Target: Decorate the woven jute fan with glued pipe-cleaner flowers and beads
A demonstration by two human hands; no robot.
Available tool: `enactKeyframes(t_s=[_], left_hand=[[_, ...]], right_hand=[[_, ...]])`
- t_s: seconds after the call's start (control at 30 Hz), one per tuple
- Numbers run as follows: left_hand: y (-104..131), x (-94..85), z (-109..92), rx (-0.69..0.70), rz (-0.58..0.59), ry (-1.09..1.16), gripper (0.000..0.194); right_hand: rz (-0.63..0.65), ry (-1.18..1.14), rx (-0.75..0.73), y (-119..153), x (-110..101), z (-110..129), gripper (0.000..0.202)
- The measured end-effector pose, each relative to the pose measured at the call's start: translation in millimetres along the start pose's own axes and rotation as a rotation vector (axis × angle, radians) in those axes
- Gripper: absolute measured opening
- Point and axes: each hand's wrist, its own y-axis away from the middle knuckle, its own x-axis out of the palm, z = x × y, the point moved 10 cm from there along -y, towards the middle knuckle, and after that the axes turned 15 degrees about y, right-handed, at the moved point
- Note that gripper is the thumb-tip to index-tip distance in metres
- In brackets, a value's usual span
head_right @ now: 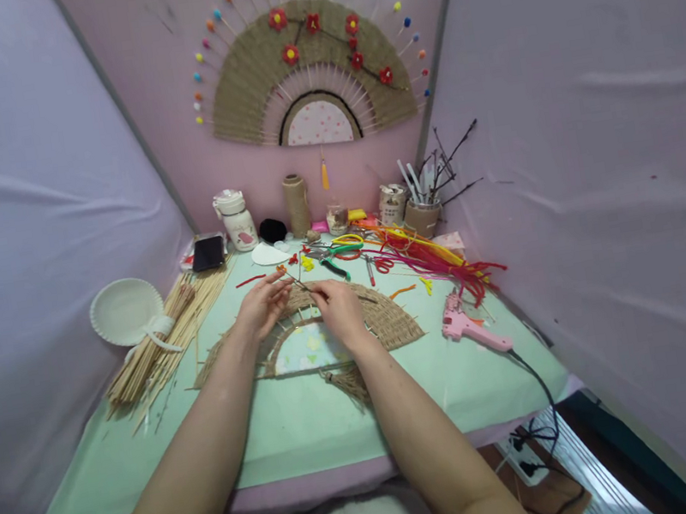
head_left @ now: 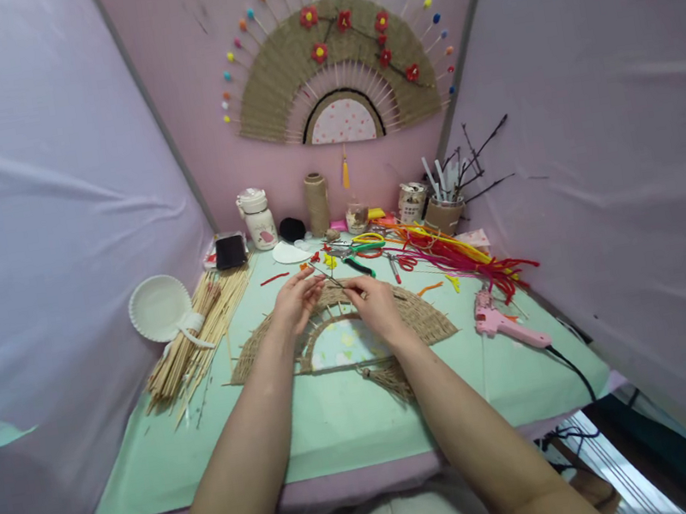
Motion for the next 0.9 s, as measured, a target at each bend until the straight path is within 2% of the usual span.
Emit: enactKeyframes(t_s=[0.13, 0.27, 0.37, 0.53, 0.67, 0.9], left_hand=[[-4, -17.0, -17, 0.071, -0.079, -0.081, 0.024], [-7, -15.9, -22, 0.118, -0.012, -0.214, 0.014], [-9, -17.6, -23, 0.129, 0.007, -0.274, 0.015], [-11, -39.7, -30, 0.195, -0.17, -0.222, 0.013], [-12, -47.7, -24, 0.181, -0.249, -0.292, 0.011], [-11, -44.1, -4, 0.113, -0.254, -0.268, 0.008]], right_hand=[[0.054, -0.024, -0.038, 0, 4, 4, 0.014], [0.075, -0.043, -0.044, 0, 7, 3, 0.011], [0.051, -0.047, 0.014, 0, 7, -8, 0.011], [-0.04, -0.051, 0.17, 0, -3, -35, 0.018], [-0.058, -0.063, 0.224, 0, -7, -42, 0.018], [-0.083, -0.085, 0.271, 2, -17, -45, 0.021]])
